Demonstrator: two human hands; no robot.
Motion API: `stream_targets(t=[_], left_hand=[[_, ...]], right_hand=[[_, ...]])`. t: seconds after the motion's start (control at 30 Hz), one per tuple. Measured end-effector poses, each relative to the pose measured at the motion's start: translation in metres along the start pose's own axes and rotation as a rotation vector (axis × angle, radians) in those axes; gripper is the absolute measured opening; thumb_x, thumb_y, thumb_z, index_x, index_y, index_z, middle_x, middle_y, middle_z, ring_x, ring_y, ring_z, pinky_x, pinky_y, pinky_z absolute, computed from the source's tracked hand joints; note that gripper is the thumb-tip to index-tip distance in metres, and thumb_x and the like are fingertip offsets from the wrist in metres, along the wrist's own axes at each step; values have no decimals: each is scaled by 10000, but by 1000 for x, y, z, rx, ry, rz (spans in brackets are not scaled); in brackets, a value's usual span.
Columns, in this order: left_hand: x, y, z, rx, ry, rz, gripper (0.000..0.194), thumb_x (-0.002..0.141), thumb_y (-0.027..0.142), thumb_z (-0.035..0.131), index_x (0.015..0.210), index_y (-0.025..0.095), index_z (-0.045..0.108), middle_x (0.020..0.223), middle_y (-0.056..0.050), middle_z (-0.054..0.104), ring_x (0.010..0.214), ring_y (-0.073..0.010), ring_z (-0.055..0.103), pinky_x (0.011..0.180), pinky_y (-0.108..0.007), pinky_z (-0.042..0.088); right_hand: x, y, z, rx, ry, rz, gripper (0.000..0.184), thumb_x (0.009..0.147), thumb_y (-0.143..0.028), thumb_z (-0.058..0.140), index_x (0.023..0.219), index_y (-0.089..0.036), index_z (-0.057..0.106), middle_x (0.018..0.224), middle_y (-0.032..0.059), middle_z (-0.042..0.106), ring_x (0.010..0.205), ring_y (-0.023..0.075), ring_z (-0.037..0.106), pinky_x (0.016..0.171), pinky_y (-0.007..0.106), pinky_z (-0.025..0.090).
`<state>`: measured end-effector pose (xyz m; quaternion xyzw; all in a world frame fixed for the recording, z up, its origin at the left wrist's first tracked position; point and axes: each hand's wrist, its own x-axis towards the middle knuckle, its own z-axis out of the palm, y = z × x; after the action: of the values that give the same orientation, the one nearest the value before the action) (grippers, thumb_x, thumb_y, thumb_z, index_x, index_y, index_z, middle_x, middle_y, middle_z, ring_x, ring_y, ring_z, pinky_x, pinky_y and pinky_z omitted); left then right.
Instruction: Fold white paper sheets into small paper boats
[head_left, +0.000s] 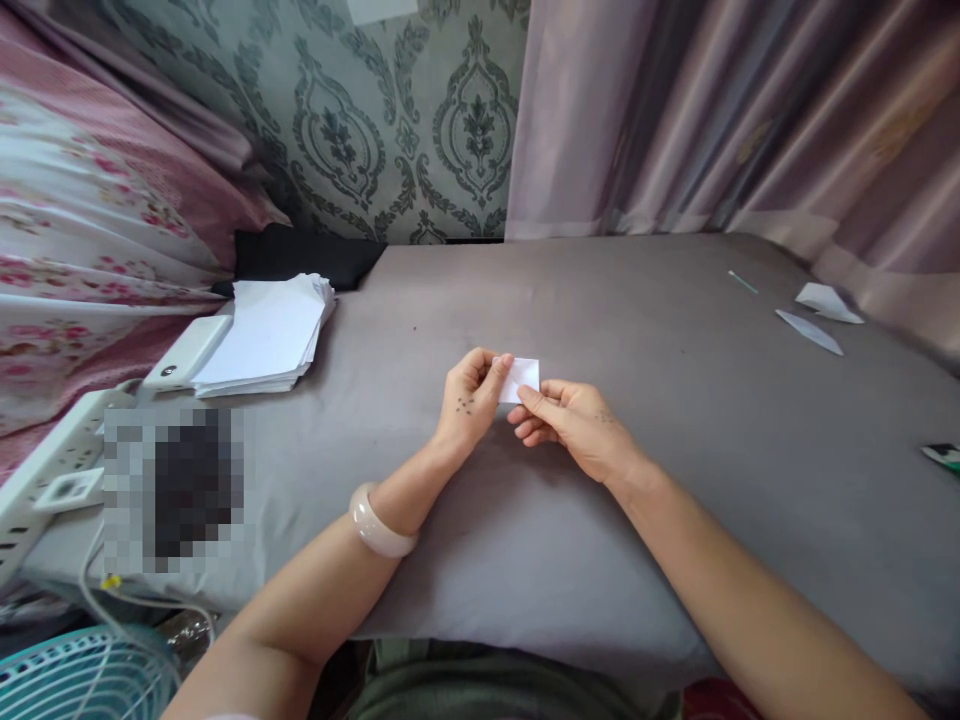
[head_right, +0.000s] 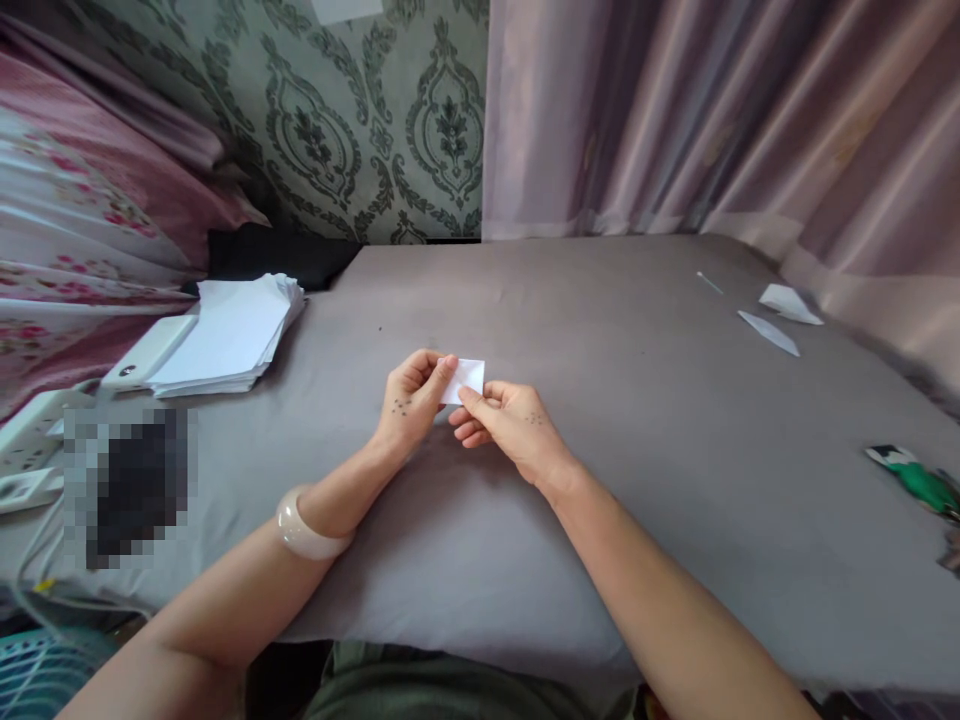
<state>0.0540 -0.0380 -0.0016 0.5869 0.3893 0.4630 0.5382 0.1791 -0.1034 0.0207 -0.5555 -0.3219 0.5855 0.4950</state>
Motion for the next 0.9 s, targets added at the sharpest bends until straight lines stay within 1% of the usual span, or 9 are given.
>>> stream_targets(t=[0.1, 0.23, 0.33, 0.4, 0.53, 0.67, 0.73, 0.83, 0.9], left_hand=[[0, 1, 0, -43, -22, -49, 372, 790, 520, 673, 732, 163, 584, 577, 41, 482, 481, -60, 392, 446, -204, 298], [2, 0, -1, -150, -97, -117, 439, 826, 575, 604, 705, 154, 574, 553, 33, 492, 464, -63, 425, 446, -208, 324], [4, -1, -2, -224, -146, -148, 383, 773, 515, 696, 801, 137, 640, 648, 9, 583, 544, -75, 498, 518, -212, 392], [5, -1, -2, -252, -125, -167, 344, 716, 431, 770, 841, 127, 670, 681, 3, 612, 574, -74, 513, 548, -210, 404], [5, 1, -2, -328, -56, -196, 313, 672, 364, 810, 801, 117, 669, 663, 12, 606, 582, -65, 523, 567, -200, 423], [3, 3, 1, -428, -99, -271, 353, 646, 347, 829, 812, 141, 595, 710, 5, 633, 636, -99, 599, 600, -223, 483], [1, 4, 2, -456, -126, -289, 369, 652, 340, 825, 812, 156, 547, 706, 9, 630, 664, -114, 619, 634, -243, 508], [-1, 3, 3, -440, -175, -263, 339, 713, 351, 772, 817, 167, 508, 721, 11, 622, 715, -118, 625, 729, -285, 528], [-1, 1, 2, -300, -199, -216, 288, 754, 337, 732, 817, 165, 509, 767, 1, 628, 732, -112, 617, 755, -284, 514]], right_hand=[[0, 1, 0, -12, 33, -23, 235, 759, -350, 756, 657, -162, 658, 642, 36, 700, 513, 89, 614, 492, 195, 539], [2, 2, -7, -48, 37, -43, 249, 737, -368, 762, 646, -161, 658, 638, 40, 700, 502, 94, 608, 487, 211, 531], [3, 2, -11, -96, 22, -46, 253, 749, -381, 747, 666, -156, 667, 654, 48, 701, 511, 97, 605, 508, 228, 531], [3, 1, -11, -125, 34, -69, 261, 758, -386, 736, 666, -155, 656, 657, 47, 695, 518, 98, 601, 517, 233, 525], [5, 3, -9, -105, 126, -172, 290, 746, -445, 729, 746, -164, 658, 635, 11, 656, 521, 92, 566, 519, 234, 497], [9, 6, -10, -126, 248, -331, 332, 719, -468, 740, 855, -167, 701, 638, -13, 622, 536, 86, 508, 499, 224, 439], [12, 6, -11, -165, 295, -374, 349, 730, -480, 723, 883, -167, 715, 656, -5, 625, 555, 98, 508, 477, 226, 408], [15, 7, -16, -223, 300, -385, 378, 773, -497, 676, 956, -168, 714, 693, 12, 651, 582, 123, 546, 478, 239, 403], [16, 8, -21, -330, 295, -432, 348, 816, -475, 641, 966, -170, 711, 692, 11, 656, 583, 127, 557, 527, 254, 425]])
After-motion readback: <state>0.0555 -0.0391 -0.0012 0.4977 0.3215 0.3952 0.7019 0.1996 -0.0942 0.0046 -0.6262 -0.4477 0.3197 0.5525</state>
